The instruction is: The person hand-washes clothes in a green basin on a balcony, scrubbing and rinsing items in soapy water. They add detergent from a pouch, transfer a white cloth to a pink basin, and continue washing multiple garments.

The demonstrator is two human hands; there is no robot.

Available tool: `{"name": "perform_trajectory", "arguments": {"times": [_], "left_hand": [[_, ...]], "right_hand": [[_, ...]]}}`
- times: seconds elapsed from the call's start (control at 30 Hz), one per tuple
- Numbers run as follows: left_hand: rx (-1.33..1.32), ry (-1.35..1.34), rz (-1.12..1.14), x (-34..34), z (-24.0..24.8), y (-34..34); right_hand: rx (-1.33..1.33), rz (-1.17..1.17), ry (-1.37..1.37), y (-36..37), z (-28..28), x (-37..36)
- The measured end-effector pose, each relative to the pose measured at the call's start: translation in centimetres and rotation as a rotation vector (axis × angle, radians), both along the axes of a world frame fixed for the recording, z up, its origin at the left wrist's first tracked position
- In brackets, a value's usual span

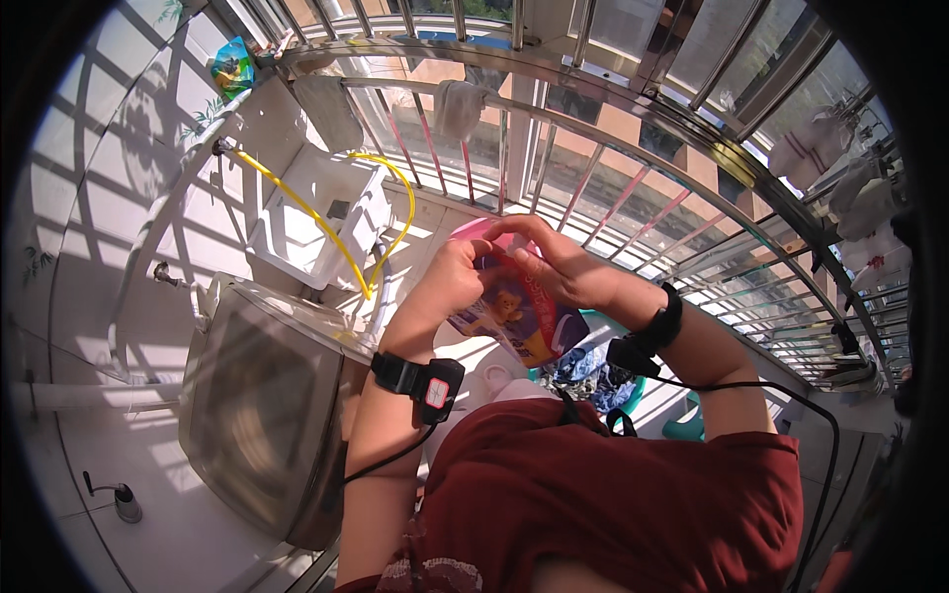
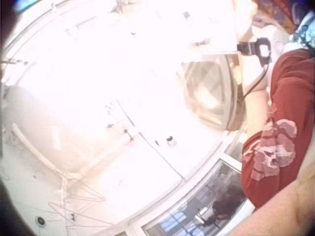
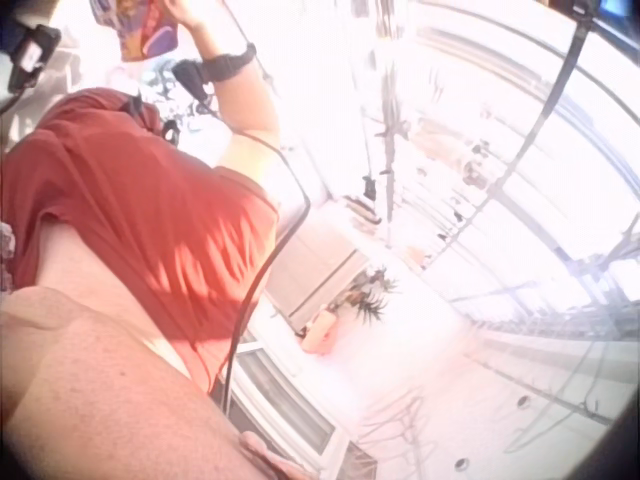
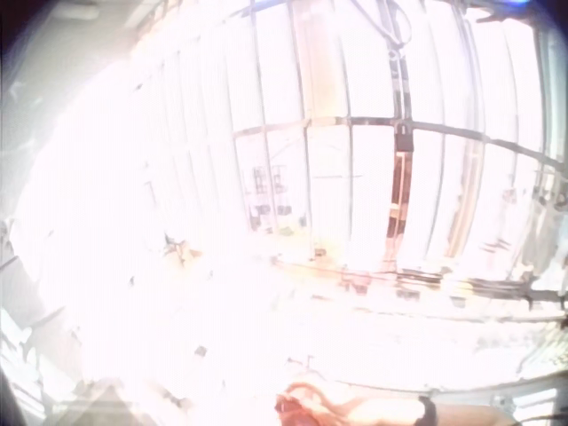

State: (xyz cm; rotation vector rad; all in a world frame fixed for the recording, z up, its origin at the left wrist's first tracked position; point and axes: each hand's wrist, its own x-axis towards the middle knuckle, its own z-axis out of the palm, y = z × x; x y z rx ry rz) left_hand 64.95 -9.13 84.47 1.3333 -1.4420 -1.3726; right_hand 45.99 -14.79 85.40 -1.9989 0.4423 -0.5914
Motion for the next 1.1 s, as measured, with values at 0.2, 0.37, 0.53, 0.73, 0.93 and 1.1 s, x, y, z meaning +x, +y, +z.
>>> {"name": "perform_trajectory", "arguments": {"times": [0.2, 0.37, 0.53, 0.73, 0.93, 1.1], "left_hand": [[0.163, -0.11, 0.042, -0.1, 1.5, 1.6], [0.234, -0.128, 0.016, 0.2, 1.4, 3.6], [0.171, -0.213, 0.039, 0.2, 0.1, 6.0], [0.075, -0.167, 0.097, -1.0, -0.1, 10.7], [0.059, -0.152, 0.228, -3.5, 0.4, 19.2], [-0.029, -0.043, 0.343, -5.9, -0.3, 28.7]], "right_hand": [[-0.033, 0.115, 0.02, -1.1, 0.3, 0.1], [-0.196, 0.328, 0.156, -1.8, 1.3, 0.7], [0.021, 0.438, 0.375, -0.9, 2.3, 1.1], [0.355, 0.427, 0.194, 2.3, 1.1, 0.7], [-0.213, 0.349, 0.186, 9.5, 0.5, -0.3], [-0.122, 0.476, 0.131, 18.2, 2.8, -1.4]]}}
